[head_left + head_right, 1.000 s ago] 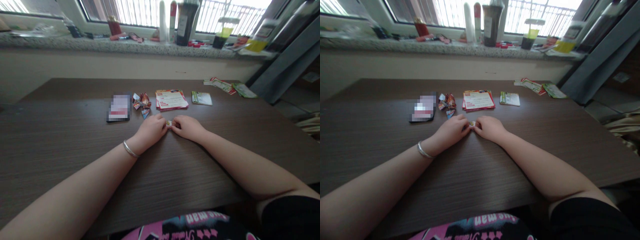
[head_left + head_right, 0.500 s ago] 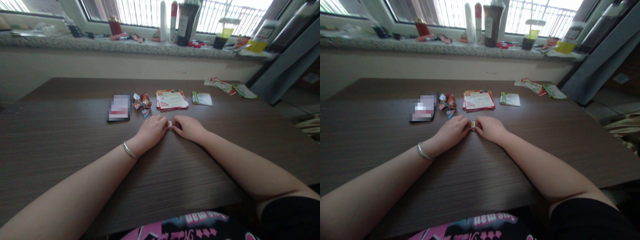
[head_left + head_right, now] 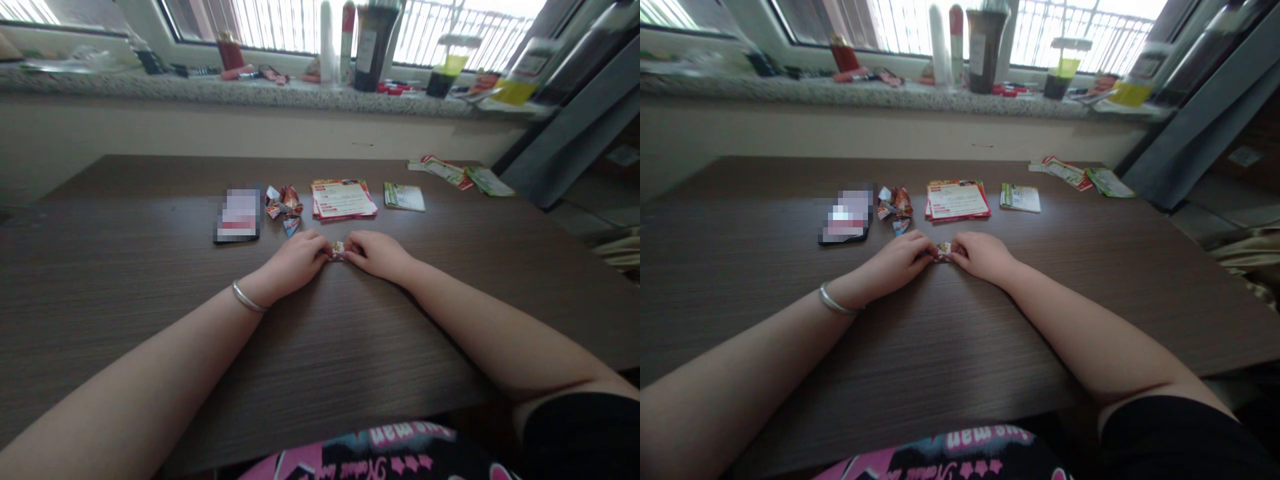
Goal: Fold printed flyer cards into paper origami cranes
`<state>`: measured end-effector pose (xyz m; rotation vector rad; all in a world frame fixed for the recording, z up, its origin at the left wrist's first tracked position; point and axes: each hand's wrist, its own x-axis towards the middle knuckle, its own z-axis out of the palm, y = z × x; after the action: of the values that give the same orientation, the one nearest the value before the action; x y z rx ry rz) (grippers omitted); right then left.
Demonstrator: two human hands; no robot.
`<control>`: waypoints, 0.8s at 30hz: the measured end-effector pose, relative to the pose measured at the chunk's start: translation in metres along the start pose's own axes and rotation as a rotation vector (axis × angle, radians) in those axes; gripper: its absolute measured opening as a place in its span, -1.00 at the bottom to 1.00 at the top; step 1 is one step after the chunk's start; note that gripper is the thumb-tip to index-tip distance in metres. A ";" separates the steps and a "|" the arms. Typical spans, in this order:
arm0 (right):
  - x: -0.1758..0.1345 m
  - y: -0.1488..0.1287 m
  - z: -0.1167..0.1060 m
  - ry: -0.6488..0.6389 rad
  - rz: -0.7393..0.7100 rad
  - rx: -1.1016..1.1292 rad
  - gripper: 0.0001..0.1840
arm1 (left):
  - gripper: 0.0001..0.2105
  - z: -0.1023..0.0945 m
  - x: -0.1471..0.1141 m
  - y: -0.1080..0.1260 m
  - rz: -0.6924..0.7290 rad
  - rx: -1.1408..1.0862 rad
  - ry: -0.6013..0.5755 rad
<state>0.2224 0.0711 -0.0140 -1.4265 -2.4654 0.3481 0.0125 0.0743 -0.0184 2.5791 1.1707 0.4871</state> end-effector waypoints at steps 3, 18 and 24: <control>0.000 0.001 0.000 -0.001 0.004 0.034 -0.84 | -0.87 -0.002 0.000 -0.001 0.001 -0.018 -0.004; 0.000 0.004 0.000 0.004 0.002 0.048 -0.86 | -0.79 -0.013 -0.006 0.007 0.175 0.229 -0.013; 0.001 0.010 0.002 0.028 -0.004 0.077 -0.87 | -0.76 -0.016 -0.011 0.022 0.223 0.448 -0.057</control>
<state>0.2295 0.0766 -0.0189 -1.3864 -2.4047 0.4146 0.0145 0.0534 0.0021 3.1039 1.0769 0.2078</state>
